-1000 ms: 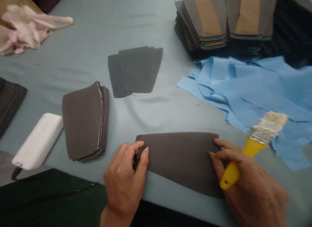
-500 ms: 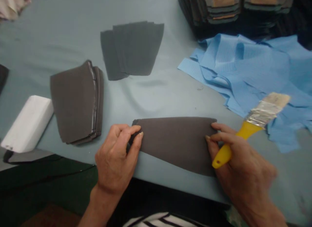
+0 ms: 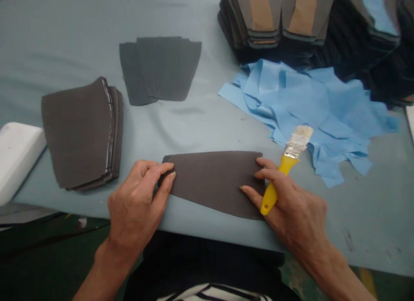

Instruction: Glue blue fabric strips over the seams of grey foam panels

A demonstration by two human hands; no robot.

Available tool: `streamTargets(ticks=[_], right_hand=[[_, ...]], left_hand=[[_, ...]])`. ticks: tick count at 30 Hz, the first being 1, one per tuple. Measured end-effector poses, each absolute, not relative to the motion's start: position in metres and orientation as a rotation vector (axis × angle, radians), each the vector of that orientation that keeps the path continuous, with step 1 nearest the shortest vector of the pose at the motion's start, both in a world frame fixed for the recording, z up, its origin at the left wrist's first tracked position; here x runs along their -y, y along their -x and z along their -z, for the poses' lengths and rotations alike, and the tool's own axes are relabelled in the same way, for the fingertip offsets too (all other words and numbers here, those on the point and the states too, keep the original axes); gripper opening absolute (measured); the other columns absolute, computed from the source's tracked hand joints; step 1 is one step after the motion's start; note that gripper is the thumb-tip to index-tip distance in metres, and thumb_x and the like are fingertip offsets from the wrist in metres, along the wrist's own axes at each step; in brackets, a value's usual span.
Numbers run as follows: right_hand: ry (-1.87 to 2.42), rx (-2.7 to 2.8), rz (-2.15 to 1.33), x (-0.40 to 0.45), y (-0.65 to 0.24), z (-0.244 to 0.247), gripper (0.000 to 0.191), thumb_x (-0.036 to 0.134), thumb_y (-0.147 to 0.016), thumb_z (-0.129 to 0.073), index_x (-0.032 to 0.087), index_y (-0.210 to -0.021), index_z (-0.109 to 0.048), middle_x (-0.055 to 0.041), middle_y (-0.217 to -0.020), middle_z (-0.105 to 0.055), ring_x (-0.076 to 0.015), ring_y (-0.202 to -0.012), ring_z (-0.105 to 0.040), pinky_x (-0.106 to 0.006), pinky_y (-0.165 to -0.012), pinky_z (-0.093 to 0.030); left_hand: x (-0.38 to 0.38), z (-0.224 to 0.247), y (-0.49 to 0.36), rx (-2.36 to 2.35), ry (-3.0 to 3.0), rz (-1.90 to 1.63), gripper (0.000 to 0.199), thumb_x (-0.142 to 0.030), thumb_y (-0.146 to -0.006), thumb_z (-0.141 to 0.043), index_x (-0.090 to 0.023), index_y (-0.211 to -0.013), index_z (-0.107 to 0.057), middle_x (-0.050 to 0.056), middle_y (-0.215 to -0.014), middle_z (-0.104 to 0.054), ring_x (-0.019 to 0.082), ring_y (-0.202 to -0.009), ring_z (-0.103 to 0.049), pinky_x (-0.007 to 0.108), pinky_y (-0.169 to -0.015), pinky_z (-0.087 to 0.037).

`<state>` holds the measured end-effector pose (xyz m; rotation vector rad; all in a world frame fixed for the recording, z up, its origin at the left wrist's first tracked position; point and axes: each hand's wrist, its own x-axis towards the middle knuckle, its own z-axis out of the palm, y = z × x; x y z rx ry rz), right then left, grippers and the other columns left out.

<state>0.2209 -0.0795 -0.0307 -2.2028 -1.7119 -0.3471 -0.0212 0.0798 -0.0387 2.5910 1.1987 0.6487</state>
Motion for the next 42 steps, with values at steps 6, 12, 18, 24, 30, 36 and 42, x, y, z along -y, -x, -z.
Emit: streamTargets(ticks=[6, 12, 18, 24, 30, 36, 42], right_hand=[[2.193, 1.724, 0.427, 0.077, -0.22, 0.031, 0.029, 0.05, -0.113, -0.055, 0.022, -0.107, -0.062, -0.0051, -0.126, -0.079, -0.0168, -0.065, -0.076, -0.031, -0.052, -0.046], [2.188, 1.705, 0.418, 0.077, -0.219, 0.033, 0.03, 0.05, -0.114, -0.052, 0.022, -0.108, -0.062, -0.0046, -0.127, -0.078, -0.0167, -0.069, -0.077, -0.03, -0.053, -0.046], [2.176, 1.722, 0.478, 0.076, -0.219, 0.033, 0.033, 0.05, -0.115, -0.048, 0.021, -0.108, -0.063, -0.0049, -0.126, -0.078, -0.0152, -0.061, -0.074, -0.029, -0.052, -0.046], [2.178, 1.72, 0.46, 0.077, -0.22, 0.033, 0.03, 0.047, -0.114, -0.053, 0.02, -0.107, -0.063, -0.0047, -0.126, -0.078, -0.0158, -0.061, -0.073, -0.03, -0.054, -0.046], [2.212, 1.711, 0.403, 0.078, -0.218, 0.032, 0.025, 0.047, -0.113, -0.056, 0.022, -0.108, -0.062, -0.002, -0.127, -0.078, -0.0157, -0.062, -0.073, -0.03, -0.057, -0.048], [2.19, 1.692, 0.338, 0.079, -0.218, 0.034, 0.024, 0.047, -0.113, -0.057, 0.023, -0.107, -0.06, -0.0028, -0.128, -0.078, -0.0148, -0.066, -0.076, -0.029, -0.061, -0.051], [2.112, 1.694, 0.353, 0.079, -0.221, 0.03, 0.021, 0.042, -0.11, -0.063, 0.021, -0.107, -0.062, -0.0093, -0.128, -0.077, -0.0156, -0.072, -0.079, -0.027, -0.065, -0.055]], left_hand=[[-0.074, 0.028, 0.015, -1.23, -2.588, -0.724, 0.019, -0.028, -0.105, -0.059, -0.021, -0.12, -0.069, 0.006, -0.104, -0.07, 0.024, -0.095, -0.07, 0.037, -0.082, -0.053], [-0.053, 0.012, -0.035, -0.834, -2.743, -0.693, 0.027, -0.018, -0.105, -0.054, -0.017, -0.129, -0.064, 0.011, -0.131, -0.072, 0.03, -0.123, -0.067, 0.047, -0.108, -0.052], [-0.051, 0.031, -0.064, -0.49, -2.843, -0.438, 0.053, -0.034, -0.108, -0.05, -0.005, -0.152, -0.048, 0.018, -0.165, -0.05, 0.037, -0.156, -0.043, 0.052, -0.126, -0.042], [-0.064, 0.033, -0.041, -0.469, -2.897, -0.272, 0.057, -0.036, -0.11, -0.045, -0.005, -0.157, -0.042, 0.018, -0.168, -0.046, 0.033, -0.158, -0.042, 0.049, -0.128, -0.04], [-0.072, 0.035, -0.019, -0.572, -2.953, -0.253, 0.059, -0.035, -0.11, -0.041, -0.005, -0.161, -0.038, 0.018, -0.17, -0.041, 0.032, -0.16, -0.038, 0.049, -0.13, -0.036], [-0.072, 0.043, -0.013, -0.633, -2.971, -0.311, 0.062, -0.038, -0.11, -0.039, -0.002, -0.161, -0.039, 0.02, -0.171, -0.038, 0.035, -0.16, -0.037, 0.051, -0.13, -0.032], [-0.071, 0.045, -0.017, -0.653, -2.951, -0.415, 0.061, -0.042, -0.112, -0.031, -0.003, -0.155, -0.05, 0.019, -0.166, -0.046, 0.035, -0.154, -0.047, 0.05, -0.126, -0.041]])
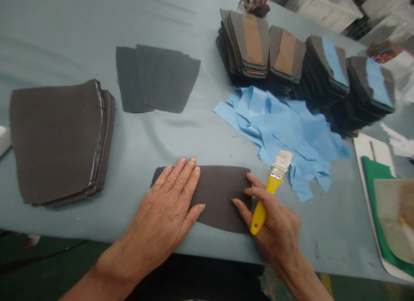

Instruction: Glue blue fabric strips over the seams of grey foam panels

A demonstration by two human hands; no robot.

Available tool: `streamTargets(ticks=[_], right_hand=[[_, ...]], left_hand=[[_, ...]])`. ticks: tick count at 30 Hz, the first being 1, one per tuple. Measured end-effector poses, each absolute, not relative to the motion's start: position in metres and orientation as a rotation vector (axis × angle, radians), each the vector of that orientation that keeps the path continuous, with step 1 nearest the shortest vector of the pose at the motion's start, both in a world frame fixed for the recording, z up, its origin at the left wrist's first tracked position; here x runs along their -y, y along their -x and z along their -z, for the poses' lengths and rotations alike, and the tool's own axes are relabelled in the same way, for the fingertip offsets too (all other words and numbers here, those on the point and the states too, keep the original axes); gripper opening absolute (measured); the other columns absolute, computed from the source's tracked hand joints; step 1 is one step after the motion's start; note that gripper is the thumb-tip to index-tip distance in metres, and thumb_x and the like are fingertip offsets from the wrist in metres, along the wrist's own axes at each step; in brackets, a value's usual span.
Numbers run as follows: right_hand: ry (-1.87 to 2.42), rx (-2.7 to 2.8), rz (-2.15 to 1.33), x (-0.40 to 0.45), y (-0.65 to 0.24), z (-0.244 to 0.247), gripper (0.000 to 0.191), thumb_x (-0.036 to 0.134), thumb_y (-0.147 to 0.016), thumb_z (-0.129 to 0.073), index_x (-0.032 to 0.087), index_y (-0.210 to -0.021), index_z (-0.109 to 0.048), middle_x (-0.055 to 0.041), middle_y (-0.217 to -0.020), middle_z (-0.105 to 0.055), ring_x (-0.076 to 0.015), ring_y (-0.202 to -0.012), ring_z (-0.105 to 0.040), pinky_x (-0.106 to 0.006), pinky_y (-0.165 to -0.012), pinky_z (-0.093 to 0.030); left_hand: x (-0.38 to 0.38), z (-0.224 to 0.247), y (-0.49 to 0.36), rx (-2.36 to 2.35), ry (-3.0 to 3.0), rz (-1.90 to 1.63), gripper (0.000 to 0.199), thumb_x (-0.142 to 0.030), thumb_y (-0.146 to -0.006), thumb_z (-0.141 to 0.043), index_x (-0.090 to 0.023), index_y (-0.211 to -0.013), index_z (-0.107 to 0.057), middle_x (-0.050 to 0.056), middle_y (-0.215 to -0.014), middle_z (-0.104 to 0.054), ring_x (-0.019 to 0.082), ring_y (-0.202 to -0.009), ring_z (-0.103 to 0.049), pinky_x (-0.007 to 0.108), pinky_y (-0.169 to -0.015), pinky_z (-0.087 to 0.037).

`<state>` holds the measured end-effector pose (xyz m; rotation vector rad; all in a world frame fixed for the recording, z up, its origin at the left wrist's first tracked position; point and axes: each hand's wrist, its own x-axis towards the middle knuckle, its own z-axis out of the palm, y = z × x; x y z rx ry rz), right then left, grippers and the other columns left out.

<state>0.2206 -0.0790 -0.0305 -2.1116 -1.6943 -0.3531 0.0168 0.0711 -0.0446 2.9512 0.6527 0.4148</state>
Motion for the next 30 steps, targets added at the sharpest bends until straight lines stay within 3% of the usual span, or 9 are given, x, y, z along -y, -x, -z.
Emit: streamTargets(ticks=[3, 6, 8, 11, 15, 22, 30], right_hand=[[2.074, 1.706, 0.467, 0.074, -0.218, 0.019, 0.013, 0.032, -0.106, -0.07, 0.021, -0.11, -0.063, -0.0095, -0.123, -0.079, -0.0168, -0.074, -0.079, -0.028, -0.067, -0.056], [1.955, 1.782, 0.366, 0.062, -0.21, 0.01, 0.01, 0.02, -0.105, -0.068, 0.02, -0.112, -0.062, -0.0127, -0.129, -0.077, -0.0219, -0.103, -0.079, -0.031, -0.088, -0.06], [1.88, 1.874, 0.221, 0.053, -0.204, 0.011, 0.01, 0.016, -0.106, -0.062, 0.022, -0.114, -0.06, -0.0134, -0.138, -0.072, -0.0248, -0.121, -0.073, -0.039, -0.103, -0.057], [1.846, 1.997, 0.076, 0.042, -0.199, 0.02, 0.013, 0.016, -0.106, -0.058, 0.025, -0.116, -0.058, -0.0095, -0.147, -0.067, -0.0288, -0.133, -0.065, -0.052, -0.115, -0.048], [1.861, 1.987, -0.036, 0.036, -0.201, 0.033, 0.019, 0.023, -0.102, -0.063, 0.026, -0.12, -0.056, -0.0102, -0.151, -0.063, -0.0331, -0.137, -0.06, -0.062, -0.118, -0.042], [1.834, 1.919, -0.122, 0.037, -0.206, 0.037, 0.027, 0.027, -0.098, -0.068, 0.026, -0.122, -0.056, -0.0119, -0.153, -0.061, -0.0319, -0.142, -0.055, -0.058, -0.121, -0.041], [1.815, 1.946, -0.223, 0.038, -0.21, 0.033, 0.044, 0.04, -0.091, -0.077, 0.025, -0.127, -0.056, -0.0164, -0.157, -0.056, -0.035, -0.146, -0.052, -0.063, -0.123, -0.038]], left_hand=[[-0.071, 0.045, -0.018, -0.658, -2.955, -0.43, 0.062, -0.042, -0.112, -0.029, -0.003, -0.154, -0.053, 0.02, -0.165, -0.047, 0.036, -0.153, -0.049, 0.052, -0.124, -0.045], [-0.071, 0.045, -0.019, -0.652, -2.965, -0.448, 0.063, -0.042, -0.112, -0.028, -0.002, -0.153, -0.055, 0.021, -0.163, -0.049, 0.037, -0.151, -0.051, 0.053, -0.121, -0.048], [-0.071, 0.046, -0.019, -0.656, -2.972, -0.467, 0.062, -0.04, -0.112, -0.028, -0.002, -0.151, -0.056, 0.021, -0.162, -0.05, 0.037, -0.15, -0.052, 0.053, -0.12, -0.05], [-0.071, 0.048, -0.02, -0.658, -2.979, -0.489, 0.061, -0.039, -0.112, -0.027, -0.002, -0.15, -0.058, 0.021, -0.162, -0.05, 0.037, -0.149, -0.053, 0.053, -0.12, -0.05], [-0.072, 0.049, -0.021, -0.658, -2.975, -0.478, 0.062, -0.041, -0.112, -0.027, -0.003, -0.151, -0.057, 0.02, -0.163, -0.05, 0.036, -0.151, -0.051, 0.052, -0.121, -0.048], [-0.072, 0.048, -0.017, -0.652, -2.968, -0.44, 0.061, -0.041, -0.112, -0.029, -0.004, -0.154, -0.054, 0.02, -0.165, -0.048, 0.035, -0.153, -0.048, 0.05, -0.125, -0.042], [-0.071, 0.044, -0.015, -0.631, -2.987, -0.313, 0.058, -0.035, -0.109, -0.038, -0.006, -0.159, -0.045, 0.021, -0.169, -0.041, 0.039, -0.157, -0.041, 0.054, -0.126, -0.036]])
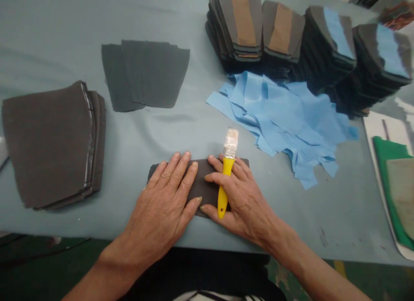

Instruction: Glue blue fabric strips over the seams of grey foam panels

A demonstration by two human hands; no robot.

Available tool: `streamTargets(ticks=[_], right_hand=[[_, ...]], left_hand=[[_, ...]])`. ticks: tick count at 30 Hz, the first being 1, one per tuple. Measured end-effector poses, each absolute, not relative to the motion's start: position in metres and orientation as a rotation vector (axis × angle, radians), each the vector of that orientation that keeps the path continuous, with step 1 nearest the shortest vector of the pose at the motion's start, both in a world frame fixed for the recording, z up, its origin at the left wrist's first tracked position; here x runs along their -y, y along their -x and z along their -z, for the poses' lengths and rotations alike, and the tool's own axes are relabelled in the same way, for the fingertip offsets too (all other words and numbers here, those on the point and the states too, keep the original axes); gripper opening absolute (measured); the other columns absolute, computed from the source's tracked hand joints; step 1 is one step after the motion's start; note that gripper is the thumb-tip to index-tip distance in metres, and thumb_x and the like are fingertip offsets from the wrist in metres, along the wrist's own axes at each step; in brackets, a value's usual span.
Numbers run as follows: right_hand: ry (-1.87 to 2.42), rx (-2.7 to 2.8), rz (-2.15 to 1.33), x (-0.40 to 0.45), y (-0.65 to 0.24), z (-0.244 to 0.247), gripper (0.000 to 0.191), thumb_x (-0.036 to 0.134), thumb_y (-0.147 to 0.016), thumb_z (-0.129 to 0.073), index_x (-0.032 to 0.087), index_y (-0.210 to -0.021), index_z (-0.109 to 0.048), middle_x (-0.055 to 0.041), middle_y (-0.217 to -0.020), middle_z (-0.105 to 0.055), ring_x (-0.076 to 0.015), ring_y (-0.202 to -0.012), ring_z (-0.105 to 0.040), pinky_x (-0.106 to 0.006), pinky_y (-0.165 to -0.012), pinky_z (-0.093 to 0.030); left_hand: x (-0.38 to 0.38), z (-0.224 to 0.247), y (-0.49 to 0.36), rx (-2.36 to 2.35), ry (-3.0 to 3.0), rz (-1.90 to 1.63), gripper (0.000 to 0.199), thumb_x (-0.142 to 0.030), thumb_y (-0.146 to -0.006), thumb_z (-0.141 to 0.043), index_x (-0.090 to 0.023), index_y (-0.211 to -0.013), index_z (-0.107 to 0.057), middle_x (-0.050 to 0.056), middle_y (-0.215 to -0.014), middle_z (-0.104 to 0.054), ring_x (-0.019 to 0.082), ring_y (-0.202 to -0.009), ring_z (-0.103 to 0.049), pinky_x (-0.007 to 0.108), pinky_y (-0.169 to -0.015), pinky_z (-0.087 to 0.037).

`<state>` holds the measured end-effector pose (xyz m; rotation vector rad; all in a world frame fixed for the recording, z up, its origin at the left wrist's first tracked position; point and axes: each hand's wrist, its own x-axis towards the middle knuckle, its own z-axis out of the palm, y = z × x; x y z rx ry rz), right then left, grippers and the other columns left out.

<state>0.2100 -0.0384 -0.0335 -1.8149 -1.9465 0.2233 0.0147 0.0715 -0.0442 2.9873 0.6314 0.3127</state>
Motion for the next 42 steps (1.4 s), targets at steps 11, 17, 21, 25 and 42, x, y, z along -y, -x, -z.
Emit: streamTargets(ticks=[11, 17, 21, 25, 42], right_hand=[[1.824, 1.977, -0.189, 0.059, -0.233, 0.035, 0.065, 0.047, -0.084, -0.088, 0.021, -0.131, -0.051, -0.0251, -0.162, -0.048, -0.0381, -0.148, -0.051, -0.062, -0.12, -0.044], [1.86, 1.962, -0.214, 0.076, -0.248, 0.034, 0.063, 0.046, -0.086, -0.085, 0.023, -0.133, -0.051, -0.0222, -0.165, -0.045, -0.0365, -0.152, -0.047, -0.063, -0.12, -0.044], [1.85, 1.969, -0.171, 0.082, -0.254, 0.037, 0.066, 0.05, -0.086, -0.086, 0.022, -0.134, -0.051, -0.0237, -0.163, -0.047, -0.0377, -0.151, -0.047, -0.064, -0.121, -0.043], [1.861, 1.956, -0.188, 0.085, -0.257, 0.032, 0.066, 0.051, -0.086, -0.086, 0.023, -0.134, -0.052, -0.0222, -0.162, -0.049, -0.0382, -0.15, -0.049, -0.066, -0.122, -0.04], [1.753, 1.447, -0.179, -0.006, -0.173, 0.047, 0.042, 0.03, -0.106, -0.056, 0.017, -0.144, -0.044, -0.0249, -0.162, -0.047, -0.0292, -0.153, -0.045, -0.051, -0.124, -0.042]], left_hand=[[-0.074, 0.042, -0.014, -0.599, -3.012, -0.251, 0.065, -0.047, -0.112, -0.033, -0.005, -0.161, -0.04, 0.024, -0.171, -0.037, 0.041, -0.159, -0.037, 0.056, -0.126, -0.033], [-0.076, 0.041, -0.013, -0.59, -3.015, -0.237, 0.065, -0.048, -0.112, -0.033, -0.005, -0.161, -0.038, 0.024, -0.172, -0.036, 0.04, -0.161, -0.033, 0.056, -0.128, -0.031], [-0.076, 0.041, -0.013, -0.591, -3.032, -0.229, 0.066, -0.049, -0.112, -0.031, -0.005, -0.161, -0.039, 0.024, -0.171, -0.038, 0.041, -0.16, -0.035, 0.058, -0.126, -0.034], [-0.077, 0.042, -0.014, -0.598, -3.052, -0.244, 0.067, -0.05, -0.112, -0.028, -0.005, -0.16, -0.042, 0.024, -0.17, -0.039, 0.041, -0.158, -0.038, 0.058, -0.125, -0.037], [-0.076, 0.053, -0.014, -0.597, -3.013, -0.381, 0.065, -0.047, -0.111, -0.032, -0.005, -0.159, -0.045, 0.024, -0.167, -0.044, 0.04, -0.157, -0.041, 0.057, -0.125, -0.037]])
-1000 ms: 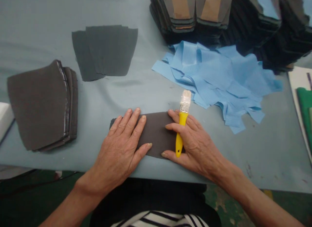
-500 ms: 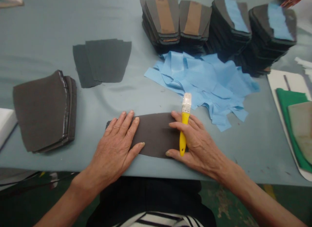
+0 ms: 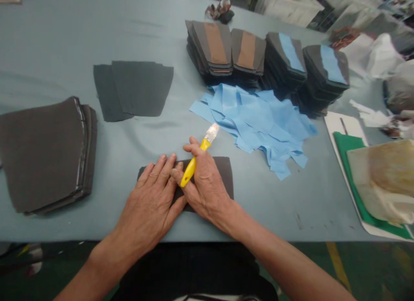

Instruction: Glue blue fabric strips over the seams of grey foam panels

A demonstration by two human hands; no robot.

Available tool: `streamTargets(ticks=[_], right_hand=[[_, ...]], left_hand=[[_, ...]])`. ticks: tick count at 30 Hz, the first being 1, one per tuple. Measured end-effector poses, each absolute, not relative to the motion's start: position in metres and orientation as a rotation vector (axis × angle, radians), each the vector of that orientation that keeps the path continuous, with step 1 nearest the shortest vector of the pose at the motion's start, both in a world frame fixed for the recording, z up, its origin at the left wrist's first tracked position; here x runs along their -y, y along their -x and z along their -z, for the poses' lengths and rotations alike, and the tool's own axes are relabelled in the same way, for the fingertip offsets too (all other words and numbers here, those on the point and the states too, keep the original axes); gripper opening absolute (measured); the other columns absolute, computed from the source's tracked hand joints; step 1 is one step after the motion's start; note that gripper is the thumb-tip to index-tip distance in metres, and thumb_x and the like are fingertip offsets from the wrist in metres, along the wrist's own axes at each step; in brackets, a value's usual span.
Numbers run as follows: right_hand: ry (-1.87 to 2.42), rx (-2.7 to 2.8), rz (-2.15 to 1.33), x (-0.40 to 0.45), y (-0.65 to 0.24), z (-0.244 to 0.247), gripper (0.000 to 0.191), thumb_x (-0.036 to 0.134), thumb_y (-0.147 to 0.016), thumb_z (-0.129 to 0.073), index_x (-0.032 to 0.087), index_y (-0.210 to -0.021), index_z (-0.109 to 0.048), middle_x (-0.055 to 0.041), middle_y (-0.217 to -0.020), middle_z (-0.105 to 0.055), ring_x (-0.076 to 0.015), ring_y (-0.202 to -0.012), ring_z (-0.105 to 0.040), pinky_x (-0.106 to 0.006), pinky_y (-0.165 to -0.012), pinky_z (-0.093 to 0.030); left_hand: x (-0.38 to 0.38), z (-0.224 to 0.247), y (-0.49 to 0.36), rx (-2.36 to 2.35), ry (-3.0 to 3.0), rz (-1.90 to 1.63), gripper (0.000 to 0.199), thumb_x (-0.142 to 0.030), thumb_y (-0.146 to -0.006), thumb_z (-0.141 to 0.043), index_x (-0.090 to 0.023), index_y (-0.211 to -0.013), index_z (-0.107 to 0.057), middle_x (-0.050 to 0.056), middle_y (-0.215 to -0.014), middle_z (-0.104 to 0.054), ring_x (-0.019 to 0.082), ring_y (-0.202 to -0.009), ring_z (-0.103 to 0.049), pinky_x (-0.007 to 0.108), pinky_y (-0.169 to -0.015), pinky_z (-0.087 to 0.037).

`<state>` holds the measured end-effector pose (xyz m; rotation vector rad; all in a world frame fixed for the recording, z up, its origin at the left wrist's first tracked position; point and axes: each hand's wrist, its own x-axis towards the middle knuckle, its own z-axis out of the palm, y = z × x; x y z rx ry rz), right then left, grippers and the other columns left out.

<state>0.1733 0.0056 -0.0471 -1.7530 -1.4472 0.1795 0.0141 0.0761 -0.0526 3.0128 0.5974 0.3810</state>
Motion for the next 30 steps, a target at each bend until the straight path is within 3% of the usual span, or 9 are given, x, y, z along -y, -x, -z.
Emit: streamTargets(ticks=[7, 15, 20, 24, 30], right_hand=[[1.878, 1.515, -0.127, 0.026, -0.198, 0.05, 0.045, 0.028, -0.103, -0.062, 0.019, -0.144, -0.044, -0.0249, -0.164, -0.043, -0.0339, -0.152, -0.045, -0.059, -0.122, -0.042], [1.865, 1.636, -0.098, 0.039, -0.21, 0.053, 0.044, 0.027, -0.103, -0.063, 0.018, -0.142, -0.045, -0.0255, -0.162, -0.046, -0.0358, -0.153, -0.044, -0.061, -0.122, -0.043], [1.846, 1.615, -0.085, 0.036, -0.208, 0.054, 0.036, 0.014, -0.102, -0.056, 0.012, -0.137, -0.05, -0.0289, -0.158, -0.049, -0.0345, -0.15, -0.047, -0.057, -0.123, -0.043], [1.829, 1.608, -0.078, 0.037, -0.208, 0.056, 0.041, 0.003, -0.095, -0.049, 0.011, -0.136, -0.05, -0.0295, -0.16, -0.047, -0.0345, -0.152, -0.045, -0.057, -0.122, -0.043], [1.771, 1.614, -0.044, 0.038, -0.212, 0.063, 0.04, 0.006, -0.096, -0.044, 0.016, -0.135, -0.048, -0.0279, -0.16, -0.047, -0.0348, -0.152, -0.045, -0.063, -0.118, -0.046]], left_hand=[[-0.074, 0.05, -0.016, -0.607, -3.025, -0.397, 0.063, -0.044, -0.11, -0.034, -0.005, -0.158, -0.047, 0.024, -0.169, -0.042, 0.041, -0.156, -0.042, 0.057, -0.124, -0.038], [-0.073, 0.047, -0.016, -0.629, -3.015, -0.314, 0.065, -0.047, -0.111, -0.033, -0.005, -0.159, -0.045, 0.023, -0.17, -0.04, 0.04, -0.158, -0.039, 0.057, -0.126, -0.038], [-0.076, 0.044, -0.013, -0.625, -3.014, -0.25, 0.066, -0.049, -0.111, -0.032, -0.006, -0.159, -0.045, 0.023, -0.17, -0.04, 0.041, -0.158, -0.039, 0.06, -0.125, -0.039], [-0.069, 0.039, -0.019, -0.648, -3.056, -0.239, 0.063, -0.044, -0.112, -0.033, -0.004, -0.159, -0.045, 0.024, -0.17, -0.039, 0.044, -0.158, -0.038, 0.064, -0.124, -0.038], [-0.048, 0.032, -0.047, -0.541, -3.004, -0.227, 0.062, -0.041, -0.111, -0.036, -0.005, -0.16, -0.042, 0.019, -0.171, -0.04, 0.037, -0.161, -0.035, 0.053, -0.131, -0.03]])
